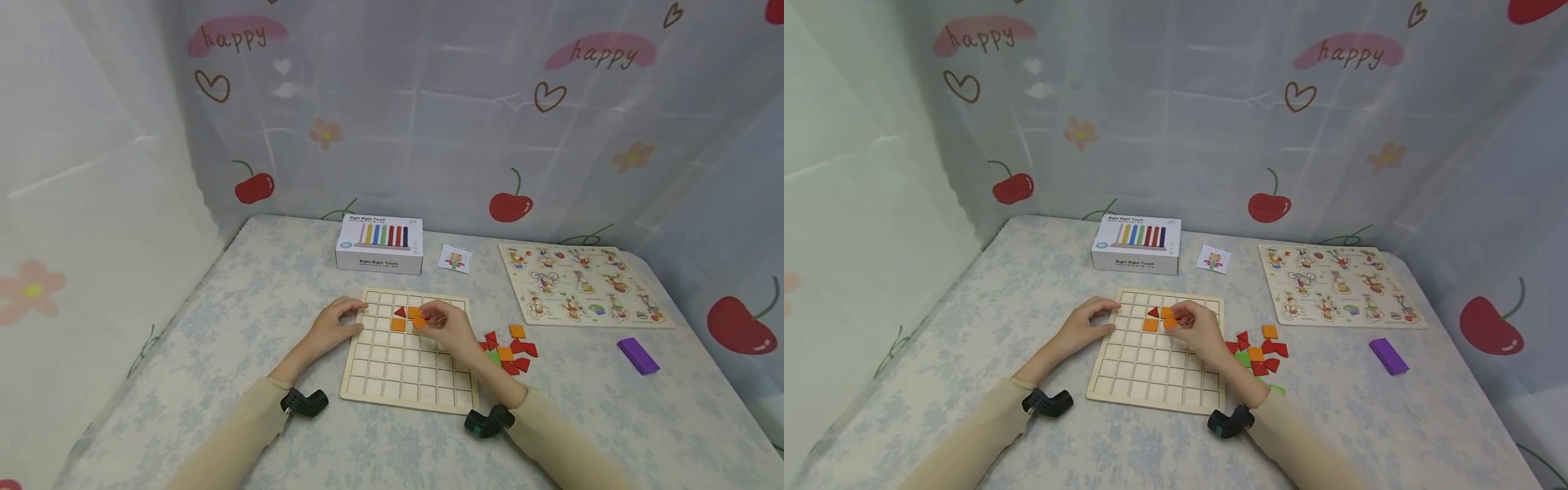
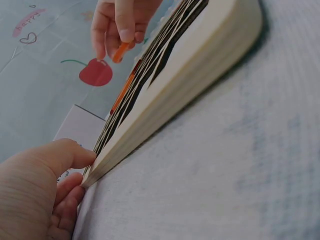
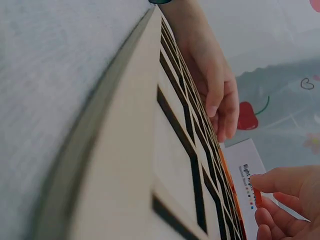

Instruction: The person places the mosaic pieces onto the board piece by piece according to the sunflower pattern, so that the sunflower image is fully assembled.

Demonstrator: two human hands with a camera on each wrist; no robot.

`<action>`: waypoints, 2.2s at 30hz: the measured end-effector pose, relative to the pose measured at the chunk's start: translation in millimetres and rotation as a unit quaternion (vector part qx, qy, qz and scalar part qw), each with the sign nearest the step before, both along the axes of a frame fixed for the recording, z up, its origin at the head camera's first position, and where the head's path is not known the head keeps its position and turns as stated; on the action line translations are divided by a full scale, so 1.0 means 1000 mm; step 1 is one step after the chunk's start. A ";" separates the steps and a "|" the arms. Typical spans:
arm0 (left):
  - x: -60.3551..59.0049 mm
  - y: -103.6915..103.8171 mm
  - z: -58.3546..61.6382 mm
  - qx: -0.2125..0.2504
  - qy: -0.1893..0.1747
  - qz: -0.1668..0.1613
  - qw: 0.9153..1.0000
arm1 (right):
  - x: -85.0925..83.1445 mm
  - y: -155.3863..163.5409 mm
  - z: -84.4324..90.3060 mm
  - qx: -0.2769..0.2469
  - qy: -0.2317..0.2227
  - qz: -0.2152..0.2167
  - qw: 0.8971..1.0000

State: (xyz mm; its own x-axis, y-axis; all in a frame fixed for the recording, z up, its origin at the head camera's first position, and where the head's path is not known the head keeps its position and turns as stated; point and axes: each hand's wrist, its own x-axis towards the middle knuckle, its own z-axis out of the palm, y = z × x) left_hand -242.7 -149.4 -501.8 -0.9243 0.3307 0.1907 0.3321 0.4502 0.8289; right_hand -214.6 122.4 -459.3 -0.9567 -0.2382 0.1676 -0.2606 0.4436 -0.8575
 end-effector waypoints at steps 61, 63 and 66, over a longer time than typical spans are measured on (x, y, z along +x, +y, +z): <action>0.004 0.003 0.001 -0.005 -0.013 0.000 1.000 | 0.006 0.141 -0.005 0.091 0.009 -0.116 0.989; 0.004 0.003 0.001 -0.006 -0.014 0.001 1.000 | 0.007 0.154 -0.008 0.100 -0.002 -0.119 0.988; 0.003 0.003 0.002 -0.007 -0.016 0.000 1.000 | 0.009 0.169 -0.013 0.101 -0.016 -0.108 0.989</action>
State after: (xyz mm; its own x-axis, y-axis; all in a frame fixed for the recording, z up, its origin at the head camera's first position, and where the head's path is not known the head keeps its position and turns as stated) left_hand -239.3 -146.8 -500.2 -0.9299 0.3325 0.1570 0.3059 0.4625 0.8322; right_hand -205.9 291.6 -471.9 -0.9929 -0.0533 0.1066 -0.1156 0.6483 -0.7525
